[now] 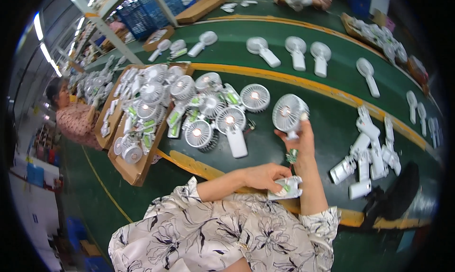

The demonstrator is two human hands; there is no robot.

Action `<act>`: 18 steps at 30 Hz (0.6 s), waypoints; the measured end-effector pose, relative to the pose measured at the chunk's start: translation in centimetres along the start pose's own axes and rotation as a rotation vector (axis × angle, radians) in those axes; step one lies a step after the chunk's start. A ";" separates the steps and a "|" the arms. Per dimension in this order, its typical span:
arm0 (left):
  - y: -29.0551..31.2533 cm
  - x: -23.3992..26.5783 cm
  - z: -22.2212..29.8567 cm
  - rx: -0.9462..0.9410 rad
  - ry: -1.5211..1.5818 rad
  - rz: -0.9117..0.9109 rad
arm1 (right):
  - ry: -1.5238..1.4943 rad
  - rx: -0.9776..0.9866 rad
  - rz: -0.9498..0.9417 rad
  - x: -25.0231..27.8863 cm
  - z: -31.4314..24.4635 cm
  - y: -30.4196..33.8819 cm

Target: The person assembles mini electric fans by fitting internal wiring and components into the handle casings, snapping the outer casing pieces together by hand, and placing the assembled fans onto the conveyor belt.

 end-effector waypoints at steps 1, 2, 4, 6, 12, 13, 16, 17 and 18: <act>0.2 0.0 0.4 0.085 0.080 -0.043 | -0.008 -0.004 -0.109 -0.6 -0.1 0.1; 0.4 -0.1 0.9 0.157 0.132 -0.068 | -0.069 -0.019 -0.201 -0.6 -0.1 -0.3; 1.2 0.2 0.4 0.190 0.136 -0.040 | -0.136 -0.067 -0.269 -1.8 -0.1 -0.3; 1.9 -0.3 0.9 0.187 0.356 -0.010 | -0.135 -0.042 -0.246 -1.6 -0.9 0.1; 1.4 1.2 -0.8 0.254 0.544 0.176 | 0.072 0.031 0.018 0.2 -2.4 1.1; 1.3 1.5 -1.1 0.235 0.571 0.210 | 0.182 0.046 0.076 0.4 -2.4 1.0; 1.6 2.0 -1.1 0.132 0.677 0.188 | 0.184 0.048 0.127 0.2 -2.5 1.6; 1.6 2.2 -1.0 0.063 0.755 0.137 | 0.125 0.051 0.094 0.2 -2.6 1.8; 1.5 2.3 -0.8 0.082 0.789 0.172 | 0.110 0.048 0.066 0.2 -2.9 1.9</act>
Point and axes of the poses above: each hand's wrist, its own y-axis away from the middle knuckle, its own x-axis out of the back of the hand, z = x × y, the point moved 2 cm from there along -y, towards the middle knuckle, and after that the axes turned 1 degree about y, right-handed, at the moved point
